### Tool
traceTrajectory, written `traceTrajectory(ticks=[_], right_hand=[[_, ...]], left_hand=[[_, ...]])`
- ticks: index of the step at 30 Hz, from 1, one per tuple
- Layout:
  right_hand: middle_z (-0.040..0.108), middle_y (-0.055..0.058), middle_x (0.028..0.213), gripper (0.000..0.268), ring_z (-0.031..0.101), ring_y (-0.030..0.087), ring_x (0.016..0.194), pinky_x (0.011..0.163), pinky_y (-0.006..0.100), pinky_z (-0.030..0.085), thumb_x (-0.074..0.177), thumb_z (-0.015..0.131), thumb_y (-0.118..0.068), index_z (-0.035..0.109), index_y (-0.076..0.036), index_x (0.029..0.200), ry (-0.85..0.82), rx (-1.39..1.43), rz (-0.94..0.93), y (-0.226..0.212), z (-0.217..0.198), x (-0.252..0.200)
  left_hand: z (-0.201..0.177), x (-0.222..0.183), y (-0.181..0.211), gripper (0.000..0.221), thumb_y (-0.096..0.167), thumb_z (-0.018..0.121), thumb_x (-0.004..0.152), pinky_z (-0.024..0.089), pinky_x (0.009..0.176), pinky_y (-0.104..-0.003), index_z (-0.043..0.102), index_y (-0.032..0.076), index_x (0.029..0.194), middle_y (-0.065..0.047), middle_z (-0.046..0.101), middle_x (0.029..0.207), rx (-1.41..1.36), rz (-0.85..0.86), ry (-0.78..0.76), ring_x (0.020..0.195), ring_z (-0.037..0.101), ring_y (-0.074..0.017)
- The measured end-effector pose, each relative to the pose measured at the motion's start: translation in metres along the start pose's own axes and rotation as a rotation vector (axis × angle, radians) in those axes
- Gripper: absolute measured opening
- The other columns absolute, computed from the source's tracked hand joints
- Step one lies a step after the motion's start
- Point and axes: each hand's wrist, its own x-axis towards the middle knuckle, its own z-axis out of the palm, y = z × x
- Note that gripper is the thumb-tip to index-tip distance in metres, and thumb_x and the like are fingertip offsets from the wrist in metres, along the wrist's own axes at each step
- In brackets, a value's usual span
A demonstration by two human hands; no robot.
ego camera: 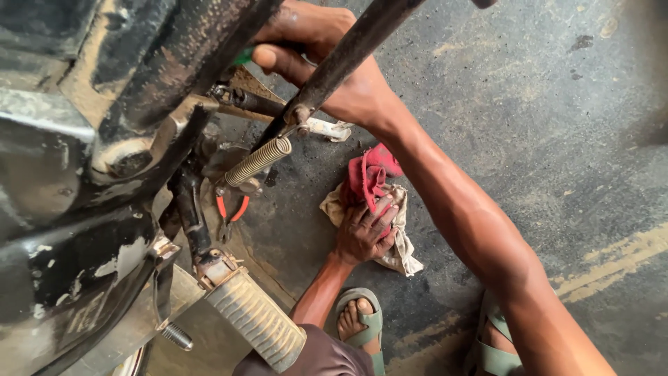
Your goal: The person is cleaning and adjusting parts of a motorcycle engine and stand area using tools and a cloth.
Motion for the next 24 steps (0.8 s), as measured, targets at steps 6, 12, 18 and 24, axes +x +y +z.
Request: traceTrajectory(ticks=[6, 12, 18, 24], right_hand=[[0.066, 0.005, 0.091, 0.026, 0.056, 0.013, 0.079, 0.069, 0.033, 0.045, 0.113, 0.069, -0.028, 0.076, -0.004, 0.119, -0.076, -0.148, -0.100, -0.006, -0.006, -0.008], [0.067, 0.005, 0.097, 0.028, 0.064, 0.009, 0.083, 0.071, 0.027, 0.054, 0.118, 0.065, -0.030, 0.069, -0.003, 0.124, -0.022, 0.100, -0.023, 0.011, -0.010, -0.004], [0.064, 0.004, 0.086, 0.029, 0.061, 0.009, 0.075, 0.064, 0.028, 0.049, 0.112, 0.068, -0.031, 0.074, -0.003, 0.121, -0.051, -0.122, 0.082, 0.005, -0.001, 0.002], [0.071, 0.004, 0.105, 0.032, 0.068, 0.011, 0.092, 0.081, 0.030, 0.057, 0.116, 0.063, -0.033, 0.071, -0.002, 0.124, -0.104, -0.064, -0.127, 0.011, -0.009, 0.002]], left_hand=[[0.000, -0.002, 0.001, 0.046, 0.032, 0.073, 0.094, 0.048, 0.101, -0.044, 0.066, 0.013, 0.135, -0.006, 0.061, 0.143, 0.007, -0.020, -0.005, 0.125, 0.058, -0.0288], [0.002, 0.001, 0.001, 0.046, 0.031, 0.073, 0.094, 0.048, 0.101, -0.044, 0.065, 0.013, 0.135, -0.006, 0.061, 0.143, 0.025, -0.004, 0.002, 0.124, 0.059, -0.0282], [0.000, 0.000, 0.001, 0.046, 0.031, 0.073, 0.094, 0.048, 0.101, -0.044, 0.065, 0.012, 0.135, -0.006, 0.060, 0.144, 0.012, -0.008, 0.000, 0.123, 0.059, -0.0280], [-0.002, 0.000, -0.001, 0.046, 0.032, 0.072, 0.094, 0.048, 0.099, -0.043, 0.065, 0.012, 0.135, -0.006, 0.060, 0.145, 0.018, -0.002, -0.010, 0.122, 0.060, -0.0275]])
